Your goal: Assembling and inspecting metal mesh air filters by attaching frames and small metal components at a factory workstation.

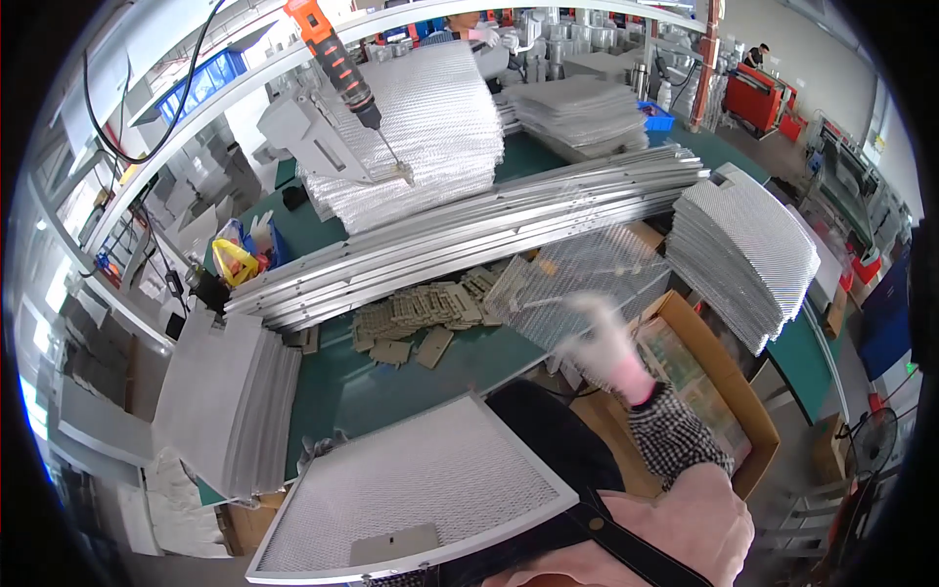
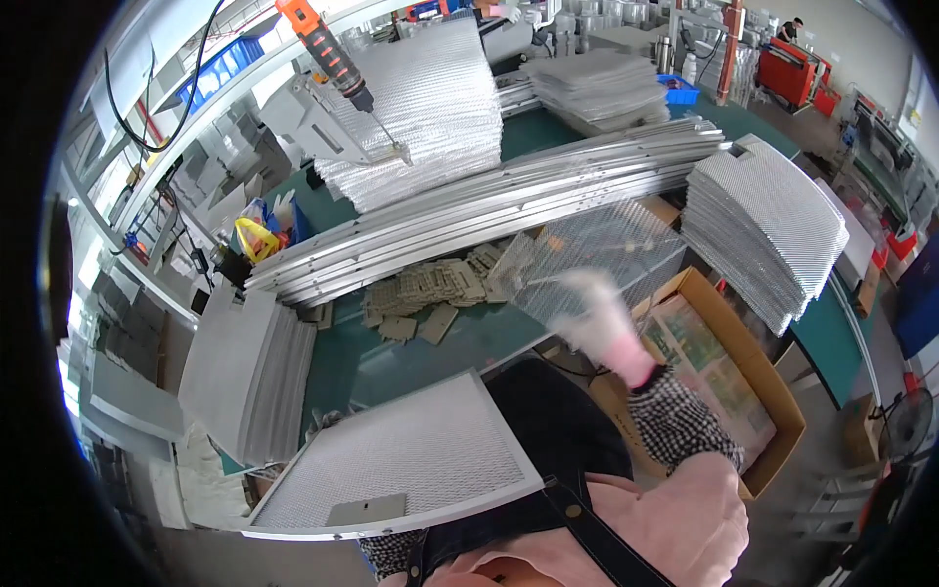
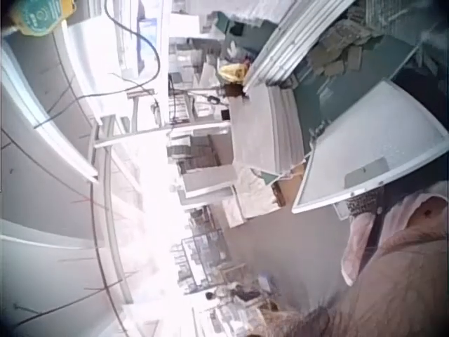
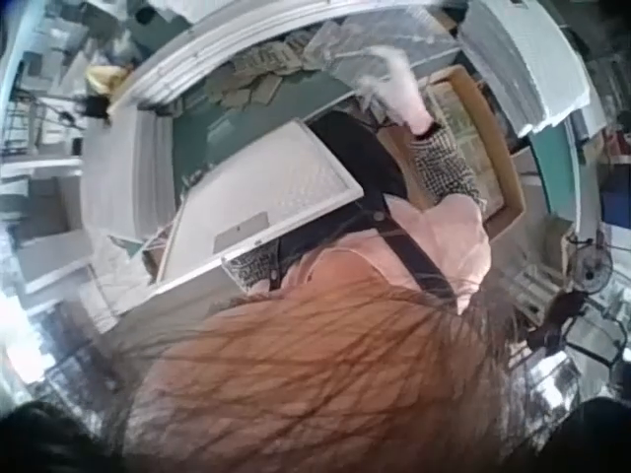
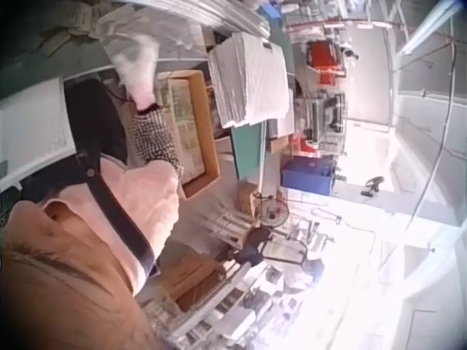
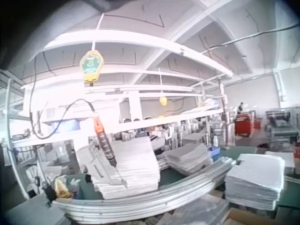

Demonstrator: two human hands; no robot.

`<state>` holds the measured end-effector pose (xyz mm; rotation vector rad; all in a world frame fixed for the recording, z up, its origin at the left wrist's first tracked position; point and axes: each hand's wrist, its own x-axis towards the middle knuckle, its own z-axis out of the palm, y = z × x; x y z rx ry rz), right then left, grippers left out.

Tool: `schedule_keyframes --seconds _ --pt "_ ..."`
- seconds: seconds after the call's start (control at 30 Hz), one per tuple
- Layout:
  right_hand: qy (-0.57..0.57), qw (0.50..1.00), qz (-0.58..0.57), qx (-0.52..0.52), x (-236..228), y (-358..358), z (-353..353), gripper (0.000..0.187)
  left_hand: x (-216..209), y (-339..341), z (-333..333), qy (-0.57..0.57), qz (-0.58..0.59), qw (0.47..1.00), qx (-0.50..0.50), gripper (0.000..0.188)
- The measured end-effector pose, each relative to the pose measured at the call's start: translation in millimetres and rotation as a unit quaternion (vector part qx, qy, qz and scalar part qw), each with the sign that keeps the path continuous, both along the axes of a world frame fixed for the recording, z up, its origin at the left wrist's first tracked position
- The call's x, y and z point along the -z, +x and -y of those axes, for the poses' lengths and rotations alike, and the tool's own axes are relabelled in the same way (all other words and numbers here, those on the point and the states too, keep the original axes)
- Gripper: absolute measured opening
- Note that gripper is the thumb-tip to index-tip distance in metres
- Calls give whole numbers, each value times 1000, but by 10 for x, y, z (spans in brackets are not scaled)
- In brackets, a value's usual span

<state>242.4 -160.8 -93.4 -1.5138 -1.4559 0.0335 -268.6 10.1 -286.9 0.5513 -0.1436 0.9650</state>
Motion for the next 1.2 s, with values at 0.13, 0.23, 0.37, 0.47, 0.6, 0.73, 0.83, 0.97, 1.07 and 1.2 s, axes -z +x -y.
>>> schedule_keyframes --seconds 0.13,0.23,0.37,0.47,0.6,0.73,0.83,0.97,1.07,1.2 --pt "140 837 -459 262 841 1096 481 34 -166 354 222 -41 17 989 -144 36" --pt "42 761 -616 199 1542 1397 755 41 -338 610 383 -81 28 965 -249 39" --pt "20 723 -686 83 1465 1148 654 29 -766 823 675 -109 -47 936 -332 38" --pt "47 798 -588 121 1278 1216 591 20 -443 548 443 -140 -34 958 -249 36" --pt "36 862 -492 113 722 1119 457 29 -214 204 113 -206 -51 961 -178 34" --pt "-26 920 -390 17 -46 1017 616 30 -277 316 196 -191 -30 955 -227 34" --pt "17 942 -335 16 -296 1262 798 30 -417 635 475 -175 1 948 -267 33" --pt "195 887 -406 -104 -467 1552 558 49 -293 609 456 -192 13 925 -328 33" --pt "238 875 -415 -73 -657 1411 -149 59 -187 545 456 -221 -1 902 -371 33" --pt "260 939 149 166 -559 1515 -1270 50 5 642 206 -261 -26 891 -370 30"
